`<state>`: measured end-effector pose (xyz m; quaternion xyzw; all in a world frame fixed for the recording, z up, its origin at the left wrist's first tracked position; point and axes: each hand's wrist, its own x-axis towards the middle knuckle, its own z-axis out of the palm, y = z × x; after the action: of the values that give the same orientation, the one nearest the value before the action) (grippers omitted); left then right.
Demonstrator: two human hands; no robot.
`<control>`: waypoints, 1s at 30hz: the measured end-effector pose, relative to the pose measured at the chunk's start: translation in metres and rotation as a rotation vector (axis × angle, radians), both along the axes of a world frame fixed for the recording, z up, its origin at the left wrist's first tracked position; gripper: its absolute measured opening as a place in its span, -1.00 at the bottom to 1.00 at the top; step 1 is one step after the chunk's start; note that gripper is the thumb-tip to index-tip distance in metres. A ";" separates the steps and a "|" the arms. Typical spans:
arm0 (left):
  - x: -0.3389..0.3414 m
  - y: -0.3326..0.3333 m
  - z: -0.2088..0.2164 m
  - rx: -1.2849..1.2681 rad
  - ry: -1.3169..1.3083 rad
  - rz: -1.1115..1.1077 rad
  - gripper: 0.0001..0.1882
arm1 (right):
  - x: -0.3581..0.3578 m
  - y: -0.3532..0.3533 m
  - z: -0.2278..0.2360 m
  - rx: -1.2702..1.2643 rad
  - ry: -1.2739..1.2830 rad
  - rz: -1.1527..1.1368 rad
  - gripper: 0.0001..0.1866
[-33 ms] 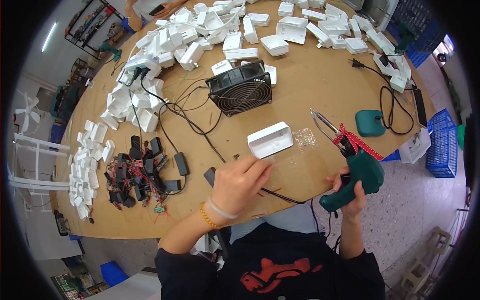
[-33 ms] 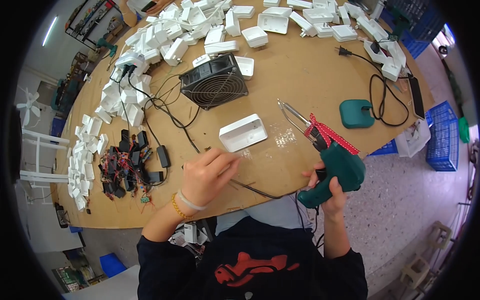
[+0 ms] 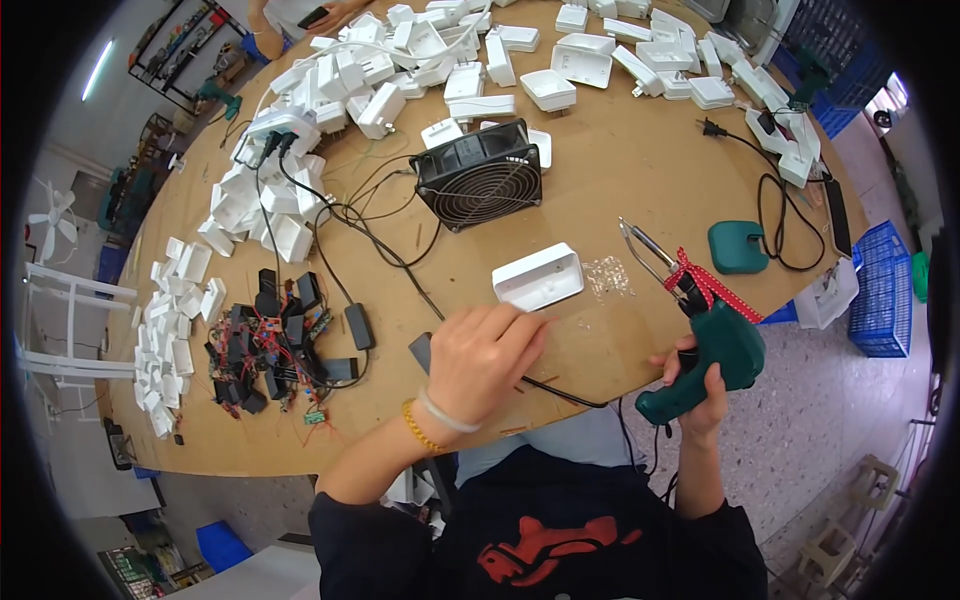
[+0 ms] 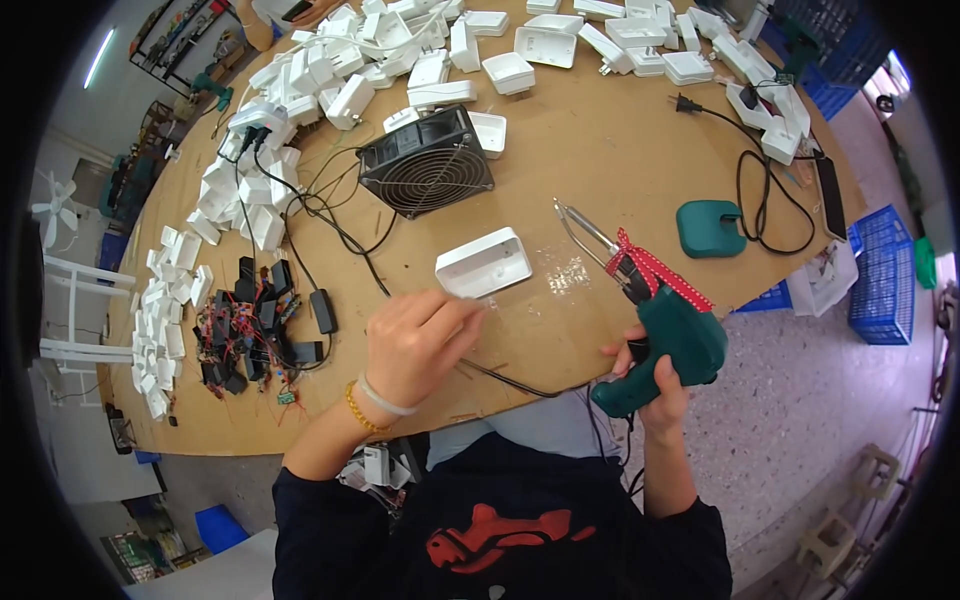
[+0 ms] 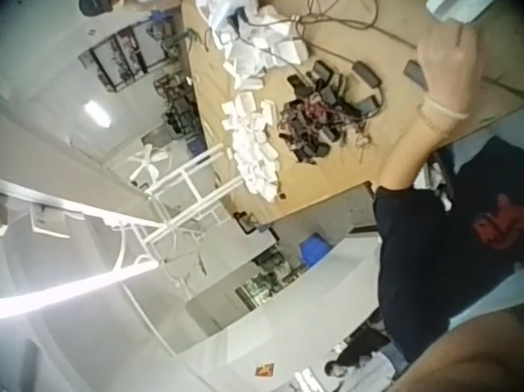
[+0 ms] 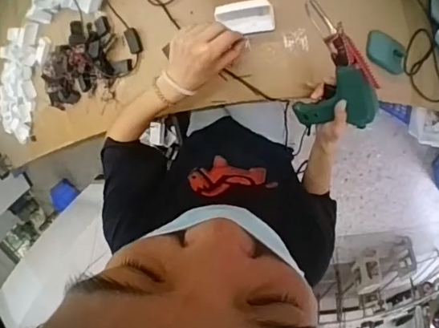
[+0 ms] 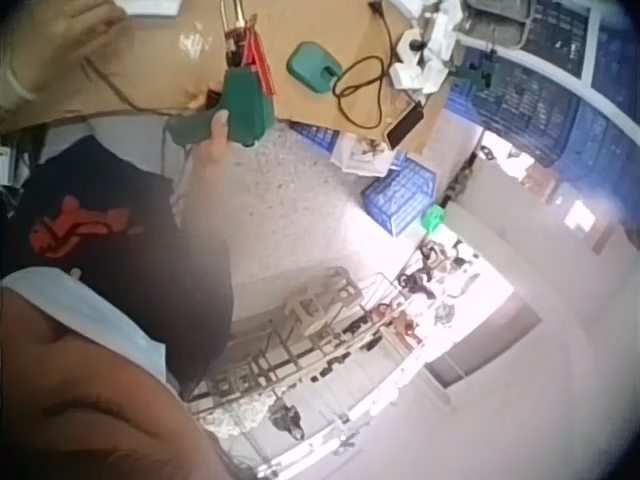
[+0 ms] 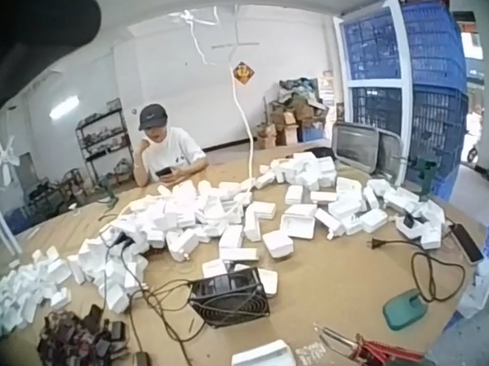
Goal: Applying hot glue to white plastic housings to assemble electrical or mechanical components.
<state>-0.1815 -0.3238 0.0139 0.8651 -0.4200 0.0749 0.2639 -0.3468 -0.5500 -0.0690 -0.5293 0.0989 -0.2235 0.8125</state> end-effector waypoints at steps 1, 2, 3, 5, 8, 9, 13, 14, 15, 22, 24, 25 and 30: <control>0.005 -0.010 -0.002 -0.027 -0.147 0.001 -0.90 | -0.001 0.002 0.001 -0.002 0.014 -0.027 -0.36; 0.007 -0.018 -0.002 -0.049 -0.299 0.007 -0.89 | -0.002 0.005 0.002 -0.011 0.016 -0.022 -0.36; 0.008 -0.024 -0.014 -0.043 -0.234 0.058 -0.87 | -0.003 0.008 0.003 -0.019 0.040 -0.018 -0.36; 0.009 -0.036 -0.018 -0.072 -0.246 0.140 -0.87 | -0.008 0.010 0.001 -0.029 0.075 -0.007 -0.35; 0.009 -0.042 -0.039 -0.132 -0.141 0.244 -0.88 | -0.012 0.012 -0.001 -0.063 0.067 0.027 -0.34; 0.009 -0.043 -0.048 -0.230 -0.051 0.244 -0.87 | -0.012 0.011 0.002 -0.057 0.072 0.040 -0.34; 0.008 -0.048 -0.057 -0.321 -0.039 0.255 -0.86 | -0.027 0.007 0.005 -0.191 0.212 0.118 -0.26; 0.008 -0.050 -0.056 -0.328 -0.033 0.269 -0.86 | -0.034 0.006 0.007 -0.251 0.237 0.137 -0.28; 0.009 -0.051 -0.056 -0.316 -0.062 0.282 -0.86 | -0.032 0.007 0.006 -0.372 0.199 0.093 -0.43; 0.009 -0.052 -0.062 -0.321 -0.072 0.302 -0.87 | -0.028 0.022 0.014 -0.865 0.256 0.031 -0.71; 0.010 -0.053 -0.062 -0.320 -0.079 0.302 -0.87 | -0.027 0.023 0.015 -0.903 0.283 0.026 -0.72; 0.010 -0.053 -0.062 -0.313 -0.093 0.301 -0.87 | -0.026 0.023 0.014 -0.878 0.299 0.013 -0.74; 0.009 -0.053 -0.062 -0.320 -0.063 0.310 -0.86 | -0.021 0.029 0.020 -0.820 0.331 0.010 -0.76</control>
<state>-0.1727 -0.3773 -0.0479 0.8636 -0.2727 0.2075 0.3698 -0.3679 -0.5214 -0.0491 -0.8371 0.1280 -0.1526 0.5096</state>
